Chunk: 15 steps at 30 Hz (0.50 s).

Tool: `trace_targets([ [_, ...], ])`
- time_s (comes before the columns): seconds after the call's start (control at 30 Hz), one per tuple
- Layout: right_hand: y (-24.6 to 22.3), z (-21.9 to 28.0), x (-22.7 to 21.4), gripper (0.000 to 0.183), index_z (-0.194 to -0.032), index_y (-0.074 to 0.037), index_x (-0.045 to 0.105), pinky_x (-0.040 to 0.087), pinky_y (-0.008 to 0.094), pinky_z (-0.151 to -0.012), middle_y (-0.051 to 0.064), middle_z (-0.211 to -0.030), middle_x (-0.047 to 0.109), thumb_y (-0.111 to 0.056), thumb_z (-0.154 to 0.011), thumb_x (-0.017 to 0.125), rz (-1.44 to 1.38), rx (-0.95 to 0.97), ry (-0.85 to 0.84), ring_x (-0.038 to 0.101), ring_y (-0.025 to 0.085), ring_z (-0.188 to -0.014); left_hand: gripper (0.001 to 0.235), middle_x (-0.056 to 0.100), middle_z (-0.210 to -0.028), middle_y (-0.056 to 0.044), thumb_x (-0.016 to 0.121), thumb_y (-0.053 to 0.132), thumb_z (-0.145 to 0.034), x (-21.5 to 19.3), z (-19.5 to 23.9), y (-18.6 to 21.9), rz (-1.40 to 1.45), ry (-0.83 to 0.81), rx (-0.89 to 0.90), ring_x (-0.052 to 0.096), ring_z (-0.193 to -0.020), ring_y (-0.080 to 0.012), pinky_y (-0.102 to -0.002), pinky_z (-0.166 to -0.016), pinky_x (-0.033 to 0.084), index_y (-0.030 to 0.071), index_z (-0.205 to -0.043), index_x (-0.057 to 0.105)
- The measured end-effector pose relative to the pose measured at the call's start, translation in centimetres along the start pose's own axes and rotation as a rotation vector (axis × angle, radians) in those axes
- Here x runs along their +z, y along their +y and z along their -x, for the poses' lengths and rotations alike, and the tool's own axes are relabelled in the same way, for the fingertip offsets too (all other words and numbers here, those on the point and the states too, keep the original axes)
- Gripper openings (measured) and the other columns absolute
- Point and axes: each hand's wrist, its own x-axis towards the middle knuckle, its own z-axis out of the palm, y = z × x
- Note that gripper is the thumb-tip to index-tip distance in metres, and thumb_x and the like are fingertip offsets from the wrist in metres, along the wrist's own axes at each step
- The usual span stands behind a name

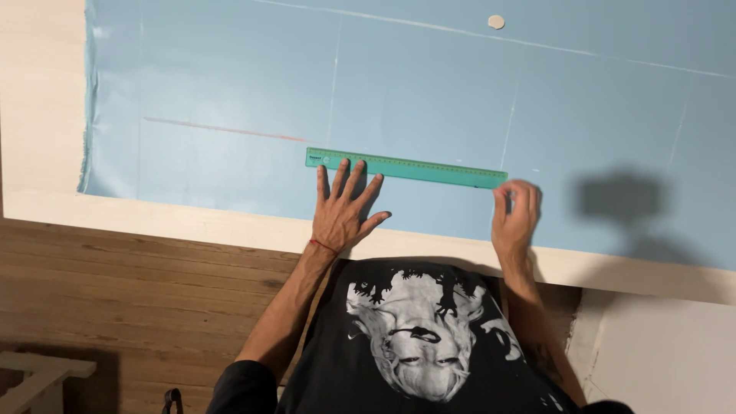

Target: Marking lines on a large sheet of material using a ruler and chalk

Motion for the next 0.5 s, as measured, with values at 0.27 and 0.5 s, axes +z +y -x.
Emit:
trace_targets([
  [0.27,-3.4,4.1,-2.1,0.019,-0.122,-0.004,0.060,0.048,0.051,-0.123,0.016,-0.147,0.080,-0.020,-0.131,0.060,0.030,0.056,0.014,0.071,0.042,-0.142,0.087,0.057,-0.178,-0.012,0.054,0.092,-0.105,0.4,-0.2,-0.4,0.022,0.003,0.011,0.039,-0.175,-0.0420,-0.079,-0.141,0.012,0.038,-0.173,0.062],
  [0.5,-4.7,3.5,-1.7,0.011,-0.119,-0.006,0.058,0.046,0.049,-0.125,0.015,-0.156,0.080,-0.011,-0.128,0.062,0.037,0.062,-0.011,0.069,0.038,-0.148,0.094,0.054,-0.181,-0.012,0.055,0.097,-0.102,0.0,-0.8,-0.6,0.043,-0.016,0.011,0.035,-0.176,-0.0420,-0.080,-0.141,0.009,0.038,-0.174,0.061],
])
